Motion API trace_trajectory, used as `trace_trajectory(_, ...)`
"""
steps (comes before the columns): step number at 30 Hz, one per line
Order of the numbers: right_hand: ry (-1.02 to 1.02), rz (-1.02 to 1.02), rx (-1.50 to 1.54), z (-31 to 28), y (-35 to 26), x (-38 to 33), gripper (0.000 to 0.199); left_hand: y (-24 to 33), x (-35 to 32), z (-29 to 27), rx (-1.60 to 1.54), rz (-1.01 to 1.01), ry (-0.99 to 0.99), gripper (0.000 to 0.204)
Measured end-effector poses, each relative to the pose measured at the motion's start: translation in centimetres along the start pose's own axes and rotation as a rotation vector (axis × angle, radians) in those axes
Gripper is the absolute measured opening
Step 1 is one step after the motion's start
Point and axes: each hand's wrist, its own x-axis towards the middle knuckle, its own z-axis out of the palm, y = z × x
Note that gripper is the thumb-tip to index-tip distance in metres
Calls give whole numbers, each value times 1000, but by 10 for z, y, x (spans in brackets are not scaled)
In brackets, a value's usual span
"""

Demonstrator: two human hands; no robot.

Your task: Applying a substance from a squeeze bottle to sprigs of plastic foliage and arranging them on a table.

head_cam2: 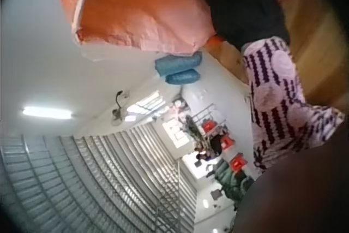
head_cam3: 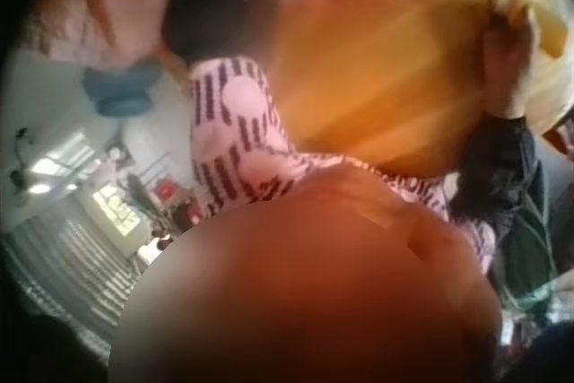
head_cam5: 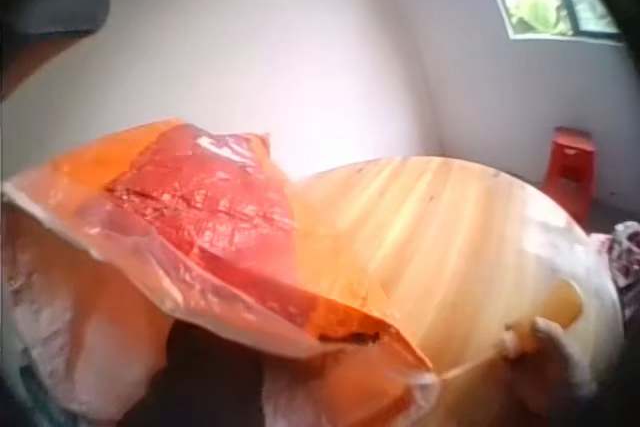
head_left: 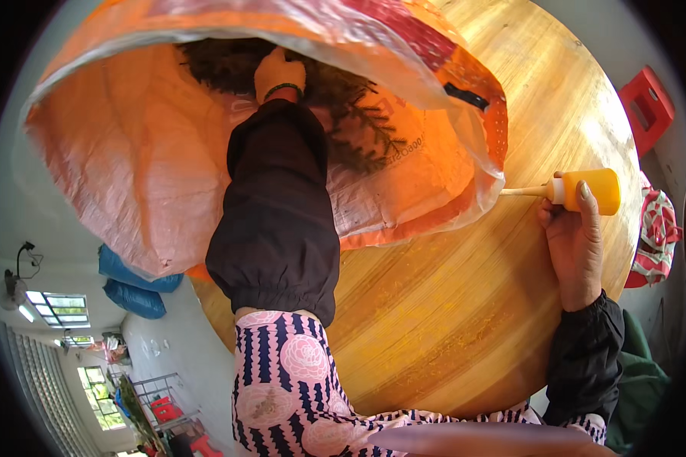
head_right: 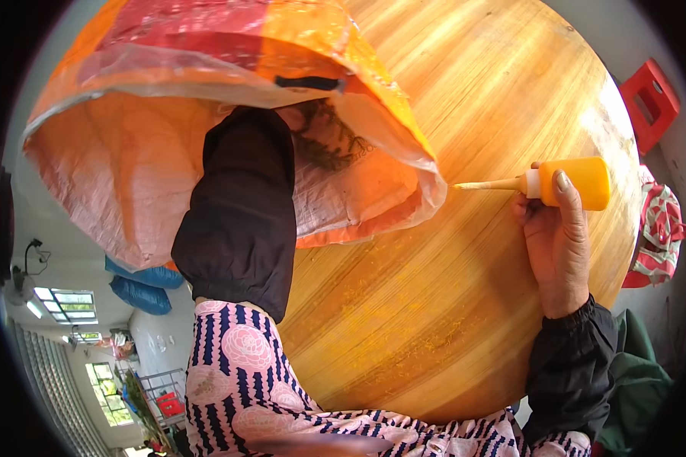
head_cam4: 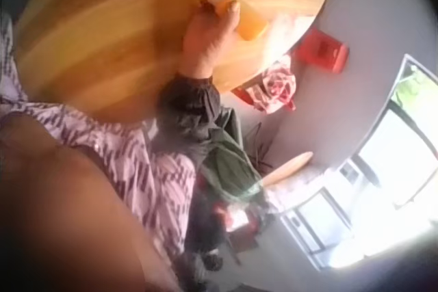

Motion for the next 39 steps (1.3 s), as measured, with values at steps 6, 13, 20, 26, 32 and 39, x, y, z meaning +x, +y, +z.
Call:
trace_trajectory(6,-135,-49,158,16,37,28,30,-15,-5,-59,39,149,57,44)
trace_trajectory(13,-135,-99,196,15,34,46,29,7,-63,-95,201,224,-244,52)
trace_trajectory(20,-133,-91,183,16,40,45,28,44,-53,-137,445,276,208,95)
trace_trajectory(26,-88,-53,162,15,44,39,27,30,12,-79,432,223,182,112)
trace_trajectory(32,-69,-118,137,18,33,24,38,30,58,-37,256,56,159,85)
trace_trajectory(39,15,-76,170,28,44,31,35,-15,85,-7,143,23,103,46)
